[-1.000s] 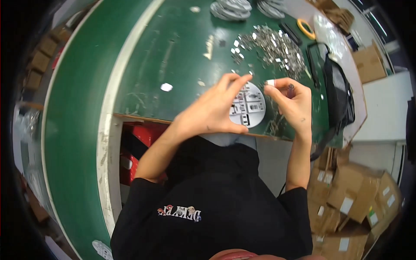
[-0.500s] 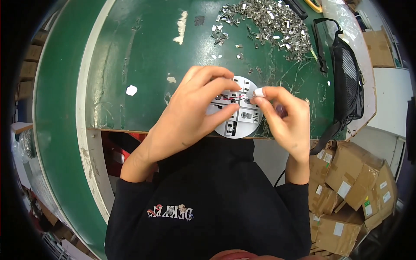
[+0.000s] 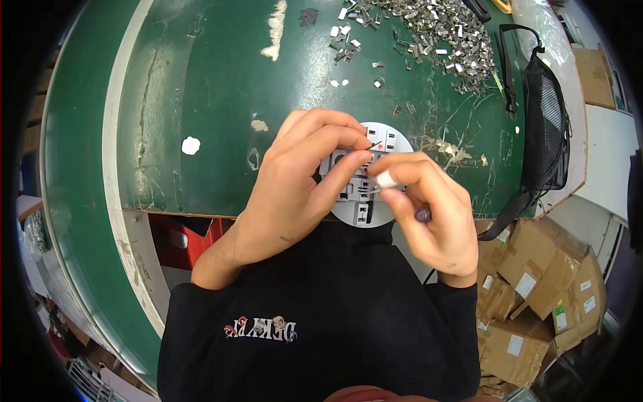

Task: Manually inserting small plastic components into a circular base at a production workbench.

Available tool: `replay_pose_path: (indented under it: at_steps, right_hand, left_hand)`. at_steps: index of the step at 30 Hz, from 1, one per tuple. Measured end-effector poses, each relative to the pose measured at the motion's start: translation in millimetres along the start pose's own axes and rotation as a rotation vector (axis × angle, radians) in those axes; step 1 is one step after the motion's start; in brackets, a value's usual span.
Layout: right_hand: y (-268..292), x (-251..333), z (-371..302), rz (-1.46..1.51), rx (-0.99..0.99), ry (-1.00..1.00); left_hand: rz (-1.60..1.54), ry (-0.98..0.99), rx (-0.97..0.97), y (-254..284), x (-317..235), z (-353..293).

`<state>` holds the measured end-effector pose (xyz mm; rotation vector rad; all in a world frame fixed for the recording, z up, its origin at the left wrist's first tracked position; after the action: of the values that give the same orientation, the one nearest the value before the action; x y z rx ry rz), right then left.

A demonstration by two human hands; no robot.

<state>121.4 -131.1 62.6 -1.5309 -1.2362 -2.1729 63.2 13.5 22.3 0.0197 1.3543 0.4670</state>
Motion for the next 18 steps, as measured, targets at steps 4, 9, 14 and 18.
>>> replay_pose_path:
  at_steps: [4, 9, 14, 18]
  right_hand:
    - [-3.4, 2.4, 0.0, 0.007, 0.095, 0.022]
    - [11.7, -7.1, 5.0, 0.054, 0.147, -0.128]
    - [17.4, -27.2, 7.8, 0.164, 0.057, -0.369]
    - [12.7, -29.8, 10.1, 0.267, 0.069, -0.273]
  left_hand:
    - [-0.018, -0.008, -0.006, 1.0, 0.6, -0.7]
    - [-0.033, -0.014, 0.019, -0.4, -0.8, -2.8]
    - [-0.044, 0.011, 0.055, -1.3, 0.7, -3.9]
    - [-0.051, 0.030, 0.074, -0.4, 1.1, -4.3]
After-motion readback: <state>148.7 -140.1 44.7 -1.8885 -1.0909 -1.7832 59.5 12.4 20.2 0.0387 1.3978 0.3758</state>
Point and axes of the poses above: each hand's wrist, its own z-axis towards the middle knuckle, its own y-axis out of the back of the hand, x = y × z, the point moved 5 cm from there along z, towards the middle knuckle
